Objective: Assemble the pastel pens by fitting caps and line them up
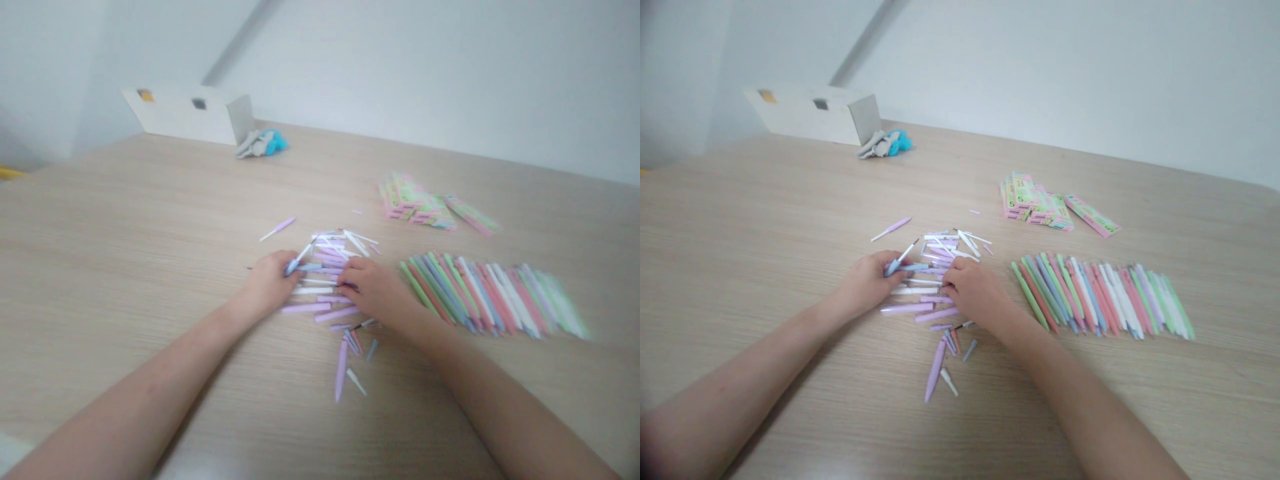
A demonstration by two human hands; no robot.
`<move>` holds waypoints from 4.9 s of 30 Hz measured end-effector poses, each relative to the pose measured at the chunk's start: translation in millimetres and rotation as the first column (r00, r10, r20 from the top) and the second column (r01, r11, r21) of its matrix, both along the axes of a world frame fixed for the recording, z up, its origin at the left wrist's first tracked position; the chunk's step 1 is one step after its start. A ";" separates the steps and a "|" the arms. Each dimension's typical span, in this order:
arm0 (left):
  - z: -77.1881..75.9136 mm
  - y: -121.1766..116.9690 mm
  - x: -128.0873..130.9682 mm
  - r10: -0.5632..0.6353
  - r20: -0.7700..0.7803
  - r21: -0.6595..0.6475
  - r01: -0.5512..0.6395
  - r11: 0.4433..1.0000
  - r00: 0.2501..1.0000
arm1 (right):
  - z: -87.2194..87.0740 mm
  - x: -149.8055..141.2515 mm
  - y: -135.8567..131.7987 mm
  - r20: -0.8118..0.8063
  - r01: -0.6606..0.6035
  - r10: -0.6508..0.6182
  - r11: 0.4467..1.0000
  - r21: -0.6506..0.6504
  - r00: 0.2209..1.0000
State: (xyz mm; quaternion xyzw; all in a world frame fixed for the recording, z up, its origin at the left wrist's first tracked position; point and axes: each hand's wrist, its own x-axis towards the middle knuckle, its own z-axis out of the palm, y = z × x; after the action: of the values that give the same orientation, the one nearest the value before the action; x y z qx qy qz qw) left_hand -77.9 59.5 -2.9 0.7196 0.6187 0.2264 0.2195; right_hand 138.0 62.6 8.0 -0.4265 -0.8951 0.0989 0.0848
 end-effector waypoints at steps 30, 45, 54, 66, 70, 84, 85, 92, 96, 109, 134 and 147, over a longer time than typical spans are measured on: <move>-0.8 0.0 -0.6 -0.009 -0.026 0.012 0.010 1.000 1.000 | 8.9 15.7 13.1 -0.438 0.130 -0.281 0.930 -0.344 0.854; -1.8 0.7 -0.2 0.002 -0.012 0.003 -0.002 1.000 1.000 | -2.2 20.1 15.0 -0.376 0.225 -0.272 0.960 -0.165 0.886; -0.3 -0.9 0.7 0.027 0.031 -0.033 -0.026 0.999 0.999 | -12.4 18.7 12.9 -0.332 0.085 -0.093 0.996 -0.039 0.939; 3.5 -7.2 4.8 -0.073 0.343 -0.097 0.113 0.989 0.937 | -7.0 9.6 4.5 -0.471 0.071 -0.136 0.986 -0.153 0.871; 0.9 -7.7 6.0 -0.133 0.363 -0.081 0.173 0.982 0.922 | -3.0 3.9 0.7 -0.454 0.022 -0.093 0.987 -0.160 0.886; -4.7 -1.2 -0.4 -0.048 0.358 -0.044 0.069 0.997 0.932 | -10.1 10.2 7.0 -0.462 0.175 -0.221 0.974 -0.141 0.859; -5.4 -0.1 -1.2 -0.036 0.370 -0.034 0.053 0.998 0.928 | -11.1 11.6 8.6 -0.478 0.200 -0.242 0.970 -0.138 0.844; -10.1 4.7 -3.4 0.019 0.394 -0.025 -0.010 1.000 0.919 | -10.7 15.4 12.7 -0.514 0.288 -0.334 0.942 -0.170 0.790; -10.8 4.3 -3.9 0.001 0.388 -0.015 0.005 1.000 0.922 | -9.5 16.1 12.9 -0.600 0.192 -0.365 0.923 -0.333 0.712; 5.3 -7.5 3.6 -0.074 0.581 -0.099 0.161 0.982 0.811 | -12.8 22.2 14.6 -0.734 -0.219 -0.429 0.766 -0.604 0.526; 8.9 -12.0 4.4 -0.091 0.632 -0.229 0.297 0.927 0.770 | -13.6 16.9 13.1 -0.650 -0.098 -0.301 0.859 -0.502 0.697; 9.1 -12.7 1.7 -0.214 0.670 -0.219 0.465 0.858 0.711 | -13.2 17.9 13.6 -0.637 -0.134 -0.257 0.856 -0.499 0.727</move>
State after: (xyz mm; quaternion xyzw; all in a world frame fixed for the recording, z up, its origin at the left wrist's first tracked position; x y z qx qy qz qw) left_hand -76.2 46.8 6.3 0.6507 0.3956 0.2846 0.5823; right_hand 156.0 76.2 -5.2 -0.3968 -0.7248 0.4801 0.2946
